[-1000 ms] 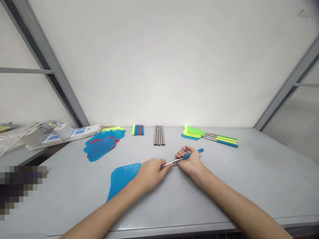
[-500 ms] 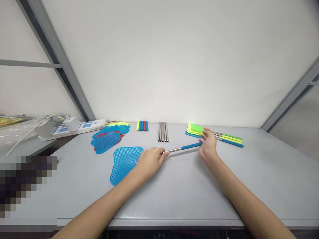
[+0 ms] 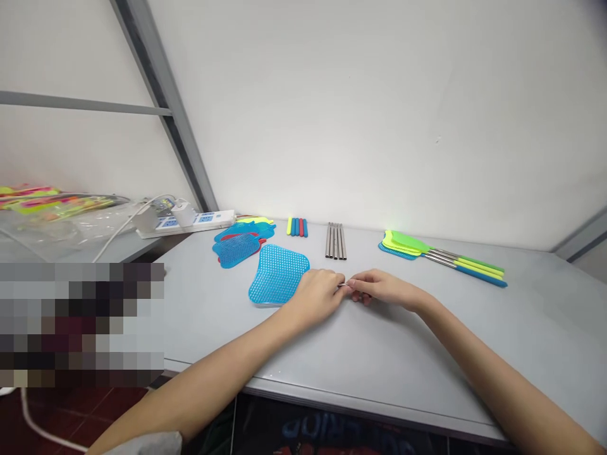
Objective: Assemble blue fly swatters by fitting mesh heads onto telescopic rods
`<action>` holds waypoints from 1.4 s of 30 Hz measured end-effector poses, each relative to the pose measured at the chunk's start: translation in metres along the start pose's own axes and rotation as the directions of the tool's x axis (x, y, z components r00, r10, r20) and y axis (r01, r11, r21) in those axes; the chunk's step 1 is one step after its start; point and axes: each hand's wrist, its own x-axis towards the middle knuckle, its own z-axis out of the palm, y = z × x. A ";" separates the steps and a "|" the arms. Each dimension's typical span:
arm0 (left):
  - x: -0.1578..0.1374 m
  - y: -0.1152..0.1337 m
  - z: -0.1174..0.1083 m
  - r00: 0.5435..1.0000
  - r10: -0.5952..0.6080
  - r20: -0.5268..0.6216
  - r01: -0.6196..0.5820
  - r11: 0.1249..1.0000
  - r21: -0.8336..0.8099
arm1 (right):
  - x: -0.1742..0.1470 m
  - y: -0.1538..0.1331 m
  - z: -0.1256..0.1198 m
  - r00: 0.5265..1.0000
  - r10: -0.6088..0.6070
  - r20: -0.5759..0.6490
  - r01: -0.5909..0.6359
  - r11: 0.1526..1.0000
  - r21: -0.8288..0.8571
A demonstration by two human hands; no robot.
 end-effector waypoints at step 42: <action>-0.011 0.030 0.015 0.947 0.321 0.032 -0.318 0.946 -0.070 | -0.043 0.018 -0.015 0.908 0.092 0.409 -0.132 0.989 0.072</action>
